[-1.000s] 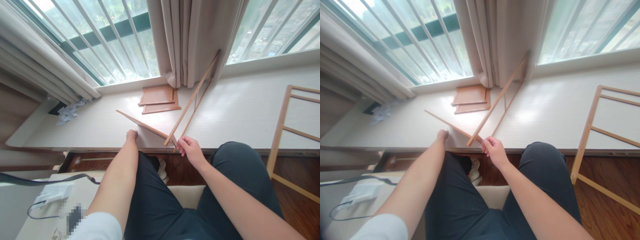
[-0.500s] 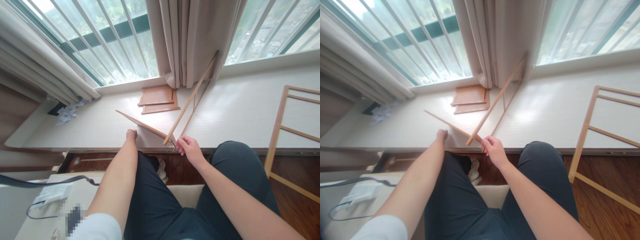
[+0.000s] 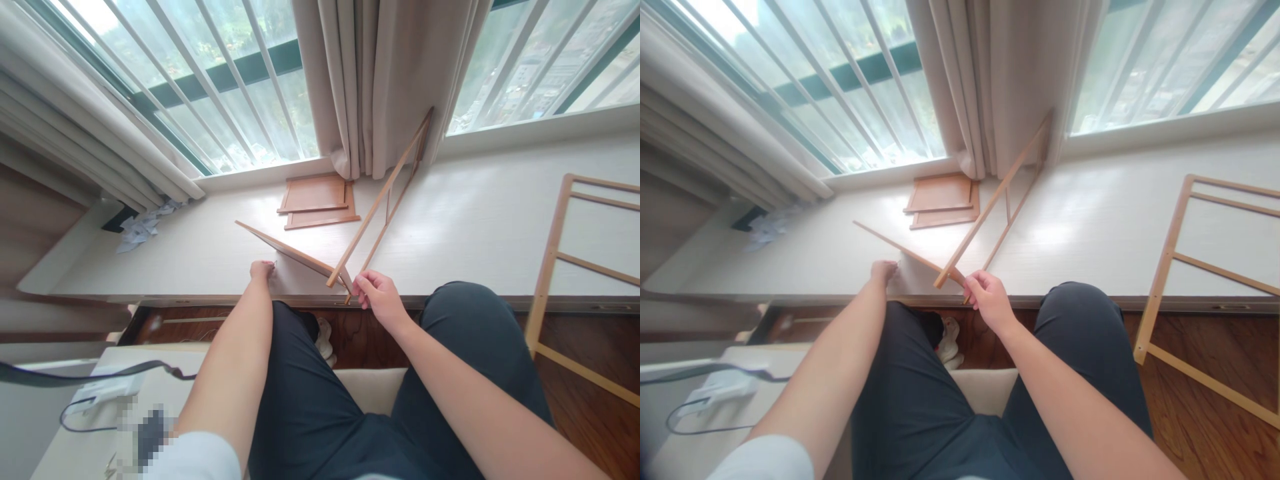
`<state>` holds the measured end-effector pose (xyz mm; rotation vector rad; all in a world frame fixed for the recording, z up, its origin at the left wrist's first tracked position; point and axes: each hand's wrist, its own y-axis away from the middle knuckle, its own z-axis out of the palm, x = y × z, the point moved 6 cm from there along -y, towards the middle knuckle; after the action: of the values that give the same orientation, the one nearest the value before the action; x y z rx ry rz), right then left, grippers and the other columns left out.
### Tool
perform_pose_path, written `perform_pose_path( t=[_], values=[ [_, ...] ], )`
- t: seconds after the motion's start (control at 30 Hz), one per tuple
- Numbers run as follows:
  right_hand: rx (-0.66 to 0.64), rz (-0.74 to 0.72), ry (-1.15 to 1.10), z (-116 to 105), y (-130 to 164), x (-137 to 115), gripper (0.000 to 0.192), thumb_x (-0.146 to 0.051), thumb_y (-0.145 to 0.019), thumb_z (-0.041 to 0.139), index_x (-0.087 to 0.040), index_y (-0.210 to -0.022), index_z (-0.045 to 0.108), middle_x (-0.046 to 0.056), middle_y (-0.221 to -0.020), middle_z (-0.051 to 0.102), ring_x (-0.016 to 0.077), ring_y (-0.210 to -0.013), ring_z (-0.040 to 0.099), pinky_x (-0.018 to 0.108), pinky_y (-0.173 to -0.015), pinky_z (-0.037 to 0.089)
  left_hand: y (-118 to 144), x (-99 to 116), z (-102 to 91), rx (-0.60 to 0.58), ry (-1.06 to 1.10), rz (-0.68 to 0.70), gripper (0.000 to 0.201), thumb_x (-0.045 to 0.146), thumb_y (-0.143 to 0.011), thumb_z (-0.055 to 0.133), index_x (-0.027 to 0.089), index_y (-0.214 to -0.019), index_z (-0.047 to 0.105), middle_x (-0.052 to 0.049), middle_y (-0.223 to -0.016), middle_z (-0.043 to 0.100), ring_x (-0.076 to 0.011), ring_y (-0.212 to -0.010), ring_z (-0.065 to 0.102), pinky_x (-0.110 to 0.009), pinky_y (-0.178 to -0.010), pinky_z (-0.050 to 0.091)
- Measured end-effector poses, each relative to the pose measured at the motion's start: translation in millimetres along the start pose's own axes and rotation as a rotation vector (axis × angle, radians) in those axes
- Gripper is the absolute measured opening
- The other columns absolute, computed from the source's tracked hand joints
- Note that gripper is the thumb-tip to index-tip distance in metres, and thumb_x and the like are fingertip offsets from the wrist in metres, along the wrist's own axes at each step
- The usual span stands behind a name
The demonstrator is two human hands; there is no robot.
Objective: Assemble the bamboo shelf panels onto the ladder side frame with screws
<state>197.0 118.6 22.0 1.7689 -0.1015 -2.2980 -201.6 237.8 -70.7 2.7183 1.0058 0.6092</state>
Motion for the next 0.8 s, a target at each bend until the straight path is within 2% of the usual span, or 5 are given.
perform_pose_path(
  t=[0.13,0.23,0.33,0.53,0.8],
  values=[
    [0.006,-0.006,0.013,-1,1,-2,0.036,-0.054,-0.082,0.069,-0.020,-0.073,0.063,0.001,-0.065,0.064,0.0122,-0.052,0.052,0.021,-0.043,0.041,13,-3,4.2,-0.112,0.253,-0.106,0.035,0.037,-0.098,0.064,0.018,-0.128,0.062,-0.011,-0.129,0.063,-0.0234,-0.110,0.065,-0.044,-0.092,0.058],
    [0.013,-0.008,0.015,-2,2,-2,0.037,-0.055,-0.083,0.069,-0.020,-0.073,0.063,0.001,-0.066,0.064,0.0126,-0.052,0.052,0.022,-0.043,0.041,25,-1,-0.8,-0.120,0.424,-0.139,0.034,0.036,-0.099,0.064,0.017,-0.127,0.062,-0.010,-0.126,0.064,-0.0222,-0.106,0.066,-0.042,-0.089,0.060],
    [0.017,-0.026,0.011,-4,3,-2,0.036,-0.054,-0.084,0.068,-0.020,-0.074,0.064,0.001,-0.067,0.065,0.0123,-0.052,0.052,0.022,-0.043,0.041,37,2,-9.3,-0.094,0.579,-0.144,0.031,0.021,-0.093,0.070,0.011,-0.122,0.063,-0.012,-0.108,0.070,-0.0199,-0.094,0.071,-0.035,-0.081,0.062],
    [0.011,-0.048,-0.001,-5,3,-5,0.035,-0.053,-0.085,0.067,-0.019,-0.075,0.064,0.001,-0.068,0.065,0.0120,-0.053,0.052,0.021,-0.044,0.041,67,8,-24.5,-0.052,0.812,-0.106,0.032,0.002,-0.074,0.077,0.008,-0.104,0.066,-0.012,-0.077,0.071,-0.0252,-0.081,0.077,-0.036,-0.076,0.066],
    [0.006,-0.067,-0.028,-5,5,-9,0.035,-0.051,-0.085,0.068,-0.018,-0.075,0.063,0.001,-0.067,0.065,0.0114,-0.052,0.052,0.021,-0.043,0.041,132,12,-44.3,-0.019,0.995,0.076,0.029,0.009,-0.071,0.080,0.009,-0.098,0.068,-0.009,-0.075,0.073,-0.0245,-0.079,0.077,-0.041,-0.085,0.065]
  ],
)
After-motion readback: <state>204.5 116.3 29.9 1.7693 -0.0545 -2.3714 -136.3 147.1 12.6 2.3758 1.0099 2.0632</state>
